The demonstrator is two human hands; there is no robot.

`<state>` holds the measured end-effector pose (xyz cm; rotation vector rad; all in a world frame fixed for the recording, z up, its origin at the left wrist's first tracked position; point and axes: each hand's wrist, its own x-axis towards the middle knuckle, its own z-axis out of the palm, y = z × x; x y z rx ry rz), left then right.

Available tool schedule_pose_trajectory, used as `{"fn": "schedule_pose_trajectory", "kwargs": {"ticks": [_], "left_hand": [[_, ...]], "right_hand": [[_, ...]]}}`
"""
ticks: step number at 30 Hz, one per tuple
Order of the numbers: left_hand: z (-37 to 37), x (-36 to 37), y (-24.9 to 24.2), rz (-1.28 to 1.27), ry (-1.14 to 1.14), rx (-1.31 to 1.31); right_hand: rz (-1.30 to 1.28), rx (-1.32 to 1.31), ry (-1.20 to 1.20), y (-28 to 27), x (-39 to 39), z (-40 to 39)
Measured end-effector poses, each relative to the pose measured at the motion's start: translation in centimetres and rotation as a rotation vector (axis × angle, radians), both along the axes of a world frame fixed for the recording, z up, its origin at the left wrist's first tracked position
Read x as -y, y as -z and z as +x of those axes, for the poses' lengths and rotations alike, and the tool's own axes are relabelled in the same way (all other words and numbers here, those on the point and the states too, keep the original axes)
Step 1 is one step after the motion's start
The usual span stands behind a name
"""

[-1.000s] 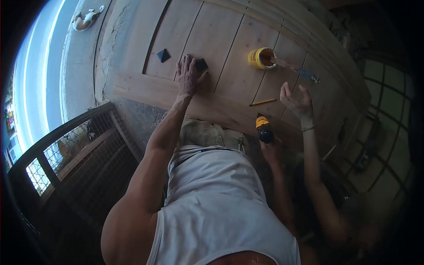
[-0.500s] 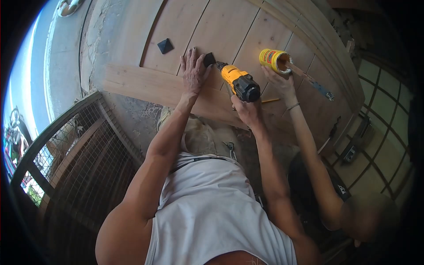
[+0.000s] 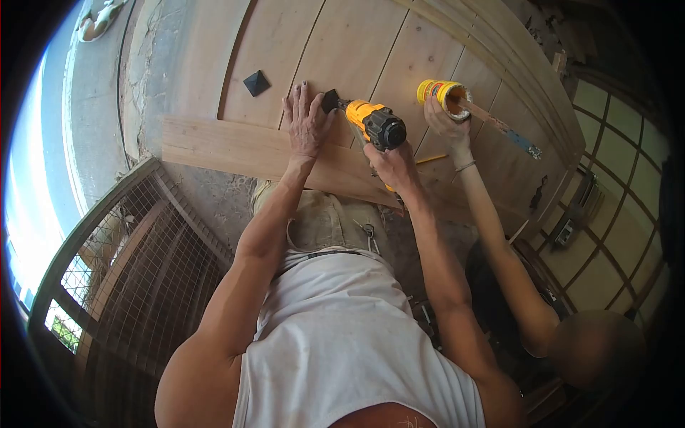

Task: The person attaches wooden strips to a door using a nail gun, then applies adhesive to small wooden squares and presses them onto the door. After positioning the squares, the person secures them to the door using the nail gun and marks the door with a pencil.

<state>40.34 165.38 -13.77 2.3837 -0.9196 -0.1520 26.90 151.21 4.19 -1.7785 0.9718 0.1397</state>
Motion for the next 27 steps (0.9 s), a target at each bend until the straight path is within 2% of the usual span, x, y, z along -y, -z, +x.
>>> {"fn": "schedule_pose_trajectory", "kwargs": {"ticks": [4,10,13,16,19,27], "left_hand": [[0.1,0.1,0.0,0.019,0.010,0.001],[0.1,-0.7,-3.0,-0.160,-0.061,-0.091],[-0.8,-2.9,-3.6,0.098,-0.028,-0.131],[-1.6,-3.5,-4.3,0.163,0.032,-0.206],[-1.9,-3.7,-3.4,0.130,0.045,-0.094],[-2.1,-3.8,-2.6,0.119,0.052,-0.087]], "right_hand": [[-0.012,-0.020,-0.004,-0.8,0.0,-0.1],[-0.028,0.016,0.064,-0.9,-1.0,-3.4],[-0.005,0.019,0.096,-0.9,-1.0,-4.4],[0.006,0.019,0.130,-0.6,-1.3,-5.8],[0.020,-0.004,0.132,-0.7,-1.5,-6.6],[0.015,0.062,0.157,-0.7,-2.2,-7.2]]}}
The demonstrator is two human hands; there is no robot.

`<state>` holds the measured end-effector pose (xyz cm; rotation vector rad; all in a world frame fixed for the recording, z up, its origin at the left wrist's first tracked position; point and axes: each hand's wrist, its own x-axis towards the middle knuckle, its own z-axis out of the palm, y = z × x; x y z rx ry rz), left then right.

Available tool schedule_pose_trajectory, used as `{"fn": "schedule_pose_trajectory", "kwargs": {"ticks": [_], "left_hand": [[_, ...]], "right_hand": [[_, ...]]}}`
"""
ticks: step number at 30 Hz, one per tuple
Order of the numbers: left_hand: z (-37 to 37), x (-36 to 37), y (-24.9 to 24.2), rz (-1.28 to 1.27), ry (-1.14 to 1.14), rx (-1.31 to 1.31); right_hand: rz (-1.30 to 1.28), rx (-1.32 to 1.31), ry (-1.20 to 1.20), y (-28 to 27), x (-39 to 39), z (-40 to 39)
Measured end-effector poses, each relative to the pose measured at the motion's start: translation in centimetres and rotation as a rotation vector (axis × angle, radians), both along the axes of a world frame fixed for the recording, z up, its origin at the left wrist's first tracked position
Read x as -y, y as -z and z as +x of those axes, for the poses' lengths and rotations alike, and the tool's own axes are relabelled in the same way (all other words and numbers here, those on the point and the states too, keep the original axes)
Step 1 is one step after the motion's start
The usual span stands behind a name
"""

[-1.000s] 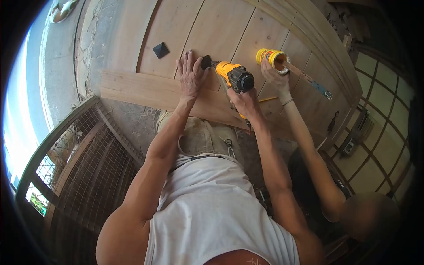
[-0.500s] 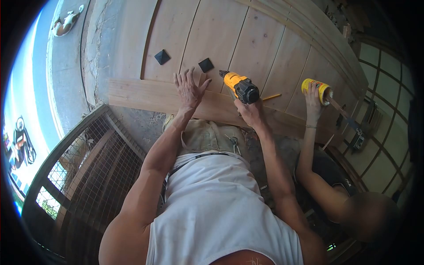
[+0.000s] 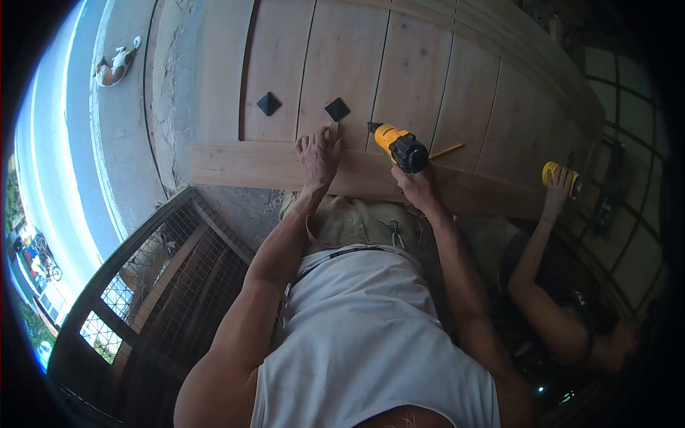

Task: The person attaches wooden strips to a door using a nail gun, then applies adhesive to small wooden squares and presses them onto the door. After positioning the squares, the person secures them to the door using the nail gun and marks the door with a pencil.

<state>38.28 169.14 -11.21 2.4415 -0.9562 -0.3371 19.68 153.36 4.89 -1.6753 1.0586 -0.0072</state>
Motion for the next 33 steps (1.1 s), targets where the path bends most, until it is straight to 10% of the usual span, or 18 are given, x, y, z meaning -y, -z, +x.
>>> {"fn": "schedule_pose_trajectory", "kwargs": {"ticks": [33], "left_hand": [[2.7,4.1,2.4,-0.135,-0.018,0.074]], "right_hand": [[-0.028,-0.009,-0.140,1.1,2.7,6.5]]}}
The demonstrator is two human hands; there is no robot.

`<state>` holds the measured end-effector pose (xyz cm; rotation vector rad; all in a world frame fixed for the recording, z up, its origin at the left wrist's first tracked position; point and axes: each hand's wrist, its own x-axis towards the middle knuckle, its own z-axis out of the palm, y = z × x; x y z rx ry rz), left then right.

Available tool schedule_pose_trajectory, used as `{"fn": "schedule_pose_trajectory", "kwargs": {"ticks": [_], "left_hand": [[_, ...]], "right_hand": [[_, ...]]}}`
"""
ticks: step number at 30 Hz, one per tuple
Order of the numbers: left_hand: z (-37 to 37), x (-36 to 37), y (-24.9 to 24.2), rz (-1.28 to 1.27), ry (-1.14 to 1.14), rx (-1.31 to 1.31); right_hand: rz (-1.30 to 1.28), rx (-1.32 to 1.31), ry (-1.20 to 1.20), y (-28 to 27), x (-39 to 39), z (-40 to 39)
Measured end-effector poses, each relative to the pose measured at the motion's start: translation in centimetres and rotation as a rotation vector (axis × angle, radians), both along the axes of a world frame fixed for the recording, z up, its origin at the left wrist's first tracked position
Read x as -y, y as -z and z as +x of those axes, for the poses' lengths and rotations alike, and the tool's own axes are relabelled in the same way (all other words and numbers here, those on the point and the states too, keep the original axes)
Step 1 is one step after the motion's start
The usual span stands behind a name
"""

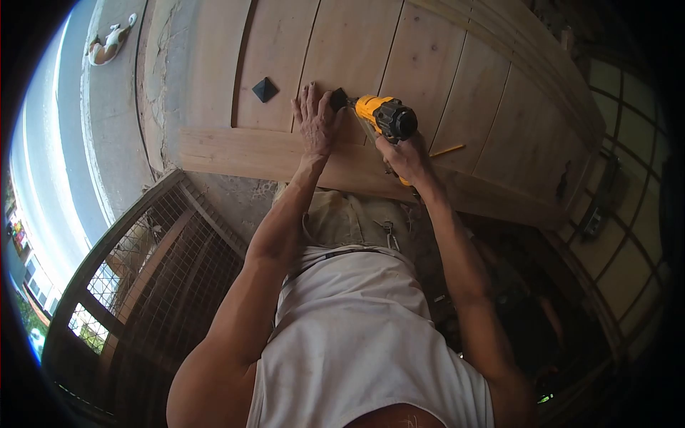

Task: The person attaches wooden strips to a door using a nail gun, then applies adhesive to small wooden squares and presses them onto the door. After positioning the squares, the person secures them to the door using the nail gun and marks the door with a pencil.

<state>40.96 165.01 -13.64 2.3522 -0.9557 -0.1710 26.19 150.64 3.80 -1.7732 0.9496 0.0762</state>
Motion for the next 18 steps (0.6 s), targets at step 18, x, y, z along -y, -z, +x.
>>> {"fn": "schedule_pose_trajectory", "kwargs": {"ticks": [18], "left_hand": [[-0.2,-0.2,-0.7,0.021,-0.009,-0.042]], "right_hand": [[-0.004,-0.091,-0.105,0.4,0.7,3.2]]}}
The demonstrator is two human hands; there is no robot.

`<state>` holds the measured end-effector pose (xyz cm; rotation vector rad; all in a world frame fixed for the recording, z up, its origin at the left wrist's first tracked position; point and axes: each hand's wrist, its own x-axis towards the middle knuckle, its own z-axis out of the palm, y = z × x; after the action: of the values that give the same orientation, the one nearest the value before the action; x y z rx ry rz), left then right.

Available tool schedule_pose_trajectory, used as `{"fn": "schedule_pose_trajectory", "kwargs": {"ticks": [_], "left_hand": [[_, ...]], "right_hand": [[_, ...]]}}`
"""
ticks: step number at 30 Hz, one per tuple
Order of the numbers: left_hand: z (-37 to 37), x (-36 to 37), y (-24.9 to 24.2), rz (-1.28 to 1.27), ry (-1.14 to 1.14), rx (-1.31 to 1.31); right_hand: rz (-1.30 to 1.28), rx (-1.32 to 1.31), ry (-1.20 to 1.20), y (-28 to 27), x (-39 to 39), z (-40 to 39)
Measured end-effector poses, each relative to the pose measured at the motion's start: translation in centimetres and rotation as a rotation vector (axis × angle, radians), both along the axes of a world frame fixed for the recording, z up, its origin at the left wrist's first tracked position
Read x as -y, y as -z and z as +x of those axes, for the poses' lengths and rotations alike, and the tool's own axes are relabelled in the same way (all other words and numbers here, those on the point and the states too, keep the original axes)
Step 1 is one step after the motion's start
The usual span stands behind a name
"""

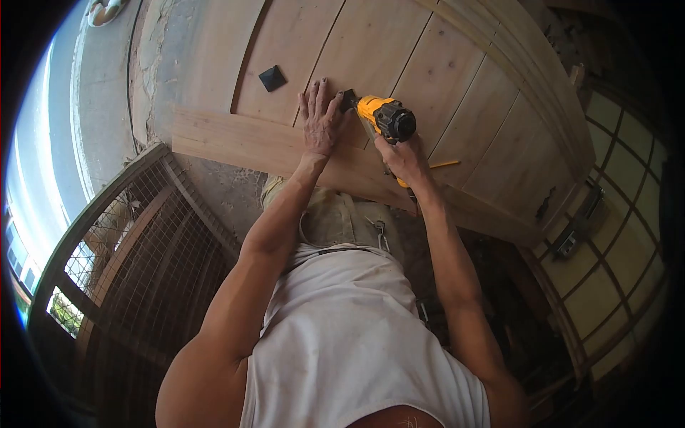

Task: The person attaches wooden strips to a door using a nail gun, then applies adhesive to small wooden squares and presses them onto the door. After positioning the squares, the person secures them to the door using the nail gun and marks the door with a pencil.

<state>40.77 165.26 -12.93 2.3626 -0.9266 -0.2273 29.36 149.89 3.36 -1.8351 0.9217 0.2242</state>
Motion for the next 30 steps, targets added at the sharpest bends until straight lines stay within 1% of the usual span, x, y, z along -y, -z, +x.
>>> {"fn": "schedule_pose_trajectory", "kwargs": {"ticks": [2,7,9,11,13,14,17,20,23,24,27,30], "left_hand": [[0.0,0.0,0.0,0.004,0.002,0.003],[0.0,0.0,-0.2,0.006,0.004,-0.002],[0.0,-0.1,-0.2,0.006,0.001,-0.001],[0.3,0.1,0.1,0.003,-0.004,0.003],[0.1,0.0,0.0,0.000,-0.002,-0.003],[-0.1,-0.1,0.1,0.005,-0.001,-0.003],[0.3,0.3,0.2,0.003,-0.003,0.000],[0.1,-0.3,-0.2,0.014,0.002,-0.033],[0.3,-0.3,-0.8,0.028,0.017,-0.057],[0.4,-0.3,-0.9,0.042,0.020,-0.060],[0.3,-0.3,-0.1,0.038,0.022,-0.039],[0.2,-0.4,0.0,0.011,0.016,-0.037]], "right_hand": [[0.063,-0.058,0.020,-0.5,0.5,0.5],[0.073,-0.108,0.021,0.5,1.2,0.8],[0.023,-0.090,-0.011,0.8,1.1,0.9],[-0.081,-0.007,-0.065,1.6,1.0,1.0],[-0.059,-0.100,-0.099,1.8,1.2,1.0],[-0.054,-0.141,-0.115,1.6,1.3,1.2],[-0.014,-0.088,-0.053,-0.1,0.6,1.3],[-0.193,-0.021,-0.173,-0.5,-1.7,-0.5],[-0.271,-0.009,-0.260,-1.4,-3.9,-1.8],[-0.242,0.058,-0.232,-0.9,-4.7,-1.9],[-0.322,0.017,-0.256,-1.6,-5.9,-0.7],[-0.328,0.011,-0.230,-1.6,-6.6,0.7]]}}
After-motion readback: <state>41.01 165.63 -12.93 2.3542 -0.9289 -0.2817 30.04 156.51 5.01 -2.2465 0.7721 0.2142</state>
